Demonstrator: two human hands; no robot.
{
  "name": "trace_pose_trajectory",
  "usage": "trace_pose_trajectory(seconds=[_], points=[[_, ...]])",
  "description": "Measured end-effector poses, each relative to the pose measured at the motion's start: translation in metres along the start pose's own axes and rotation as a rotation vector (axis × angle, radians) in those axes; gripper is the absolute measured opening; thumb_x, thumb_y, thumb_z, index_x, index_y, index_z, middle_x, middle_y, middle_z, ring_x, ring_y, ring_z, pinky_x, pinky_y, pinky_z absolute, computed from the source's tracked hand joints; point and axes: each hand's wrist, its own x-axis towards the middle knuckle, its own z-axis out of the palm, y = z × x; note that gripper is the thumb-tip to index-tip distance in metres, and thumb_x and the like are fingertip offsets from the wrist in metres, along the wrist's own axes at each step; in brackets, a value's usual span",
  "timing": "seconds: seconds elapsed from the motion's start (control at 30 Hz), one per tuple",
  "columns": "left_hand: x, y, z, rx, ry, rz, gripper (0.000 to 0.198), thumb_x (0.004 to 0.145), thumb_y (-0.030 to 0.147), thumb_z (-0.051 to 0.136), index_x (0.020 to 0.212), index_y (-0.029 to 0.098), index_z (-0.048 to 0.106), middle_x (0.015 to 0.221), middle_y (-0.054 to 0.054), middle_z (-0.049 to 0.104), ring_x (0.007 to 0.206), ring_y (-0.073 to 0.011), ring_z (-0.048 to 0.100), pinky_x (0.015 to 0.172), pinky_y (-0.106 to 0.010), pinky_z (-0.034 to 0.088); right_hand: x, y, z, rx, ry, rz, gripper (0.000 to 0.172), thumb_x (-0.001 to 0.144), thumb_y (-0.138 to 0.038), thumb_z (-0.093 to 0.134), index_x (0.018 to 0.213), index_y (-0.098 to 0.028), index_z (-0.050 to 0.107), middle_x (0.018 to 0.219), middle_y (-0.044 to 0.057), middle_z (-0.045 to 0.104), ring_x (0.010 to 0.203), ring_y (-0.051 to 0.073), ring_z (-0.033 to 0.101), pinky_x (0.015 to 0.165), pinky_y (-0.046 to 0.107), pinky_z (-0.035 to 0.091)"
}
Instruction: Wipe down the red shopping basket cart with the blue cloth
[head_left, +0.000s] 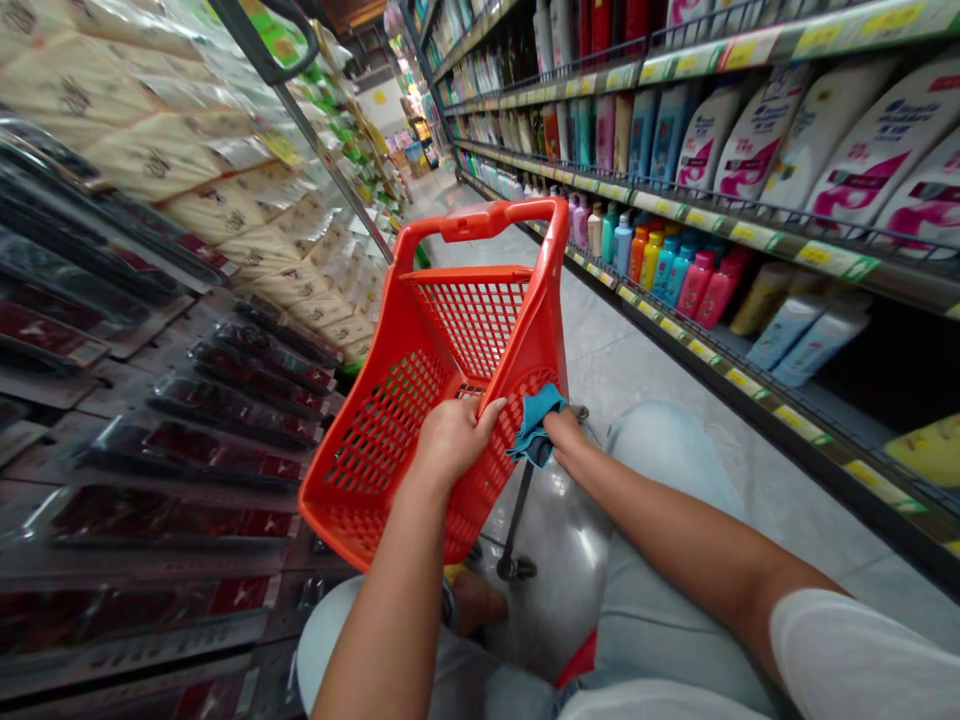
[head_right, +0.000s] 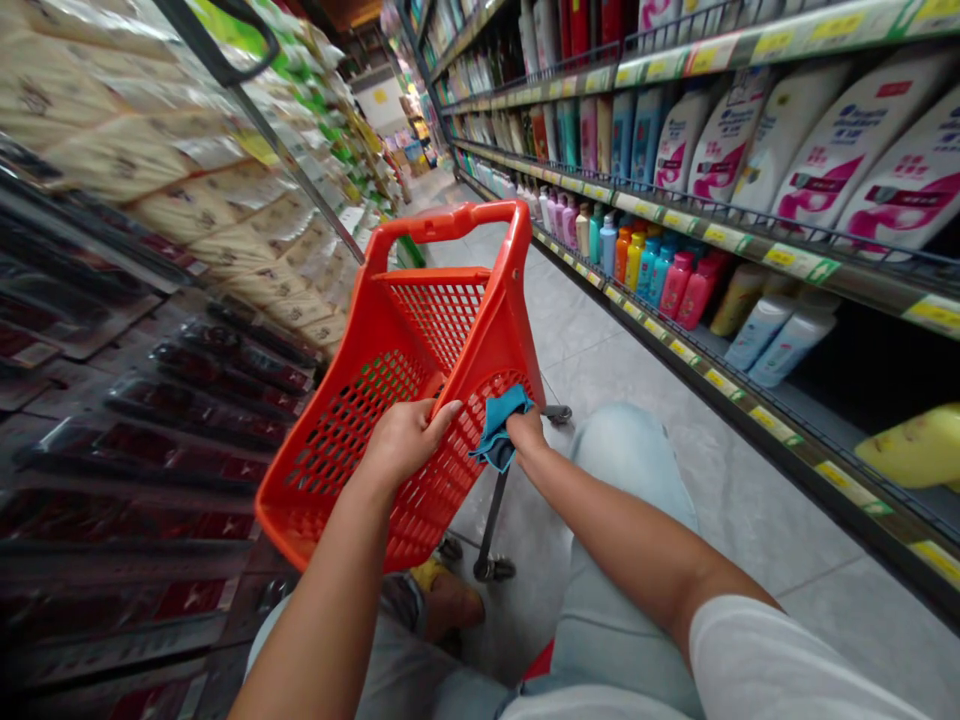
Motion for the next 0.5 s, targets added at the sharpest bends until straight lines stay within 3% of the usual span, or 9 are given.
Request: trace_pose_trajectory(seconds=[0.07,0.27,0.4,0.5], points=[[-0.002,-0.002,0.0,-0.014,-0.005,0.01,0.06,0.097,0.062,0.038,0.077,0.017,0.072,0.062,-0.006,0.063,0.054,-0.0158,0.048,0.057,-0.03,0.02,0.0,-0.009,-0.005,-0.047,0.001,-0.025,0.025,0.072,-0.036,0.058,0.092,-0.021,0.059,0.077,0.001,0.067,0.071,0.019,0.062,0.069,0.033,0.054],[-0.001,-0.006,0.0,-0.042,-0.008,0.073,0.06,0.096,0.065,0.037,0.074,0.019,0.069,0.056,-0.002,0.055,0.051,-0.0147,0.043,0.057,-0.03,0.02,-0.001,-0.035,-0.014,-0.192,0.066,-0.211,0.039,0.071,-0.027,0.061,0.109,-0.022,0.054,0.104,0.006,0.064,0.099,0.023,0.06,0.1,0.042,0.047],[0.004,-0.007,0.0,-0.039,-0.003,0.074,0.06,0.093,0.067,0.039,0.062,0.02,0.057,0.051,0.0,0.045,0.049,-0.0141,0.038,0.058,-0.03,0.018,-0.015,-0.035,-0.012,-0.34,-0.032,-0.501,0.044,0.073,-0.021,0.06,0.116,-0.021,0.052,0.114,0.01,0.06,0.111,0.025,0.057,0.104,0.043,0.045],[0.008,-0.007,0.0,-0.055,-0.001,0.08,0.058,0.092,0.067,0.038,0.058,0.021,0.048,0.049,0.001,0.04,0.049,-0.0138,0.036,0.058,-0.03,0.017,-0.005,-0.037,-0.014,-0.365,-0.053,-0.546,0.042,0.074,-0.017,0.057,0.115,-0.021,0.053,0.111,0.009,0.06,0.109,0.024,0.059,0.102,0.041,0.047]])
